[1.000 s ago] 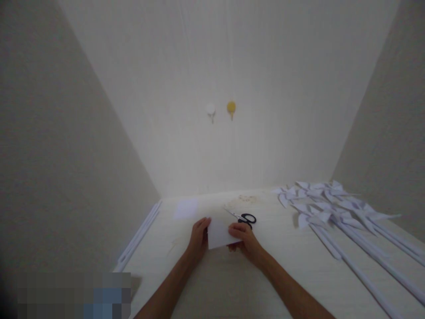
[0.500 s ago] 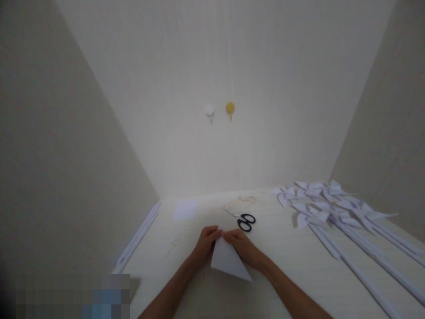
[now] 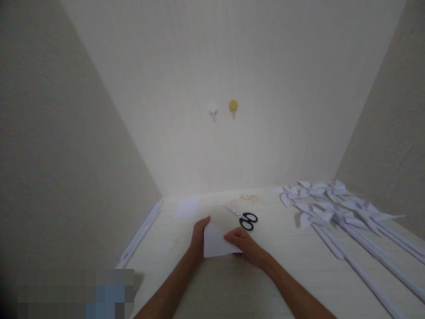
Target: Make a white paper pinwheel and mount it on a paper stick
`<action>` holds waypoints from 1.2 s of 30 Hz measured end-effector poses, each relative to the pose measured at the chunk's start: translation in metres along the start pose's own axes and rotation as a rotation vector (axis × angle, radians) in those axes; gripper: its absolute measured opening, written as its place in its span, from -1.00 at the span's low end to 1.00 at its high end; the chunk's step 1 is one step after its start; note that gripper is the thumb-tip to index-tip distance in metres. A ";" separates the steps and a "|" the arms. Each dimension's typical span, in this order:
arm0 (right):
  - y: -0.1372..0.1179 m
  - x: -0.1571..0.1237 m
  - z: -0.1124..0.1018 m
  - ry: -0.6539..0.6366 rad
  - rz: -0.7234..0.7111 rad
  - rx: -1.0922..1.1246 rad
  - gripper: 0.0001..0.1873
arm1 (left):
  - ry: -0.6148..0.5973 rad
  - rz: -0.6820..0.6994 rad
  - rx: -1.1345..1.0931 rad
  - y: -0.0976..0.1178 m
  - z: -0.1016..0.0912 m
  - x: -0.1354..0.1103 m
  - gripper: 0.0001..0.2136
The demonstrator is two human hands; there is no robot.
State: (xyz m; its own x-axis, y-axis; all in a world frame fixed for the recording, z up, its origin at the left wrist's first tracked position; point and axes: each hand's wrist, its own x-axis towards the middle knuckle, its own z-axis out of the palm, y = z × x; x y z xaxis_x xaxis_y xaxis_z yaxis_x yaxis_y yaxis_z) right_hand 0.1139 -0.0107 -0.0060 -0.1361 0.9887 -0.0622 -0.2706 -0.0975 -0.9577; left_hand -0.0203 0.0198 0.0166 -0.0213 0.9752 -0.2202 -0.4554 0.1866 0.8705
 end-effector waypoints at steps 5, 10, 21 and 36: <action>-0.005 -0.004 0.003 -0.056 0.174 0.096 -0.75 | 0.004 0.012 -0.017 0.003 0.002 -0.003 -0.68; -0.005 -0.003 0.005 -0.103 0.131 0.137 -0.72 | -0.012 0.026 -0.006 0.002 0.002 -0.004 -0.68; 0.001 0.004 0.002 -0.322 -0.014 0.240 -0.53 | -0.075 -0.110 -0.120 0.000 -0.007 0.004 -0.69; -0.008 0.015 -0.006 0.026 -0.113 0.386 -0.78 | -0.033 0.081 -0.095 -0.008 -0.012 0.014 -0.71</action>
State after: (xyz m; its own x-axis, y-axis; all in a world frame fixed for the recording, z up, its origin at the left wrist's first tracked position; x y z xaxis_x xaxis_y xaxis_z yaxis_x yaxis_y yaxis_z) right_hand 0.1197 0.0052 -0.0006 -0.0624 0.9977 0.0258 -0.6214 -0.0187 -0.7832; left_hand -0.0280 0.0307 0.0013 -0.0331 0.9903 -0.1353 -0.5354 0.0967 0.8390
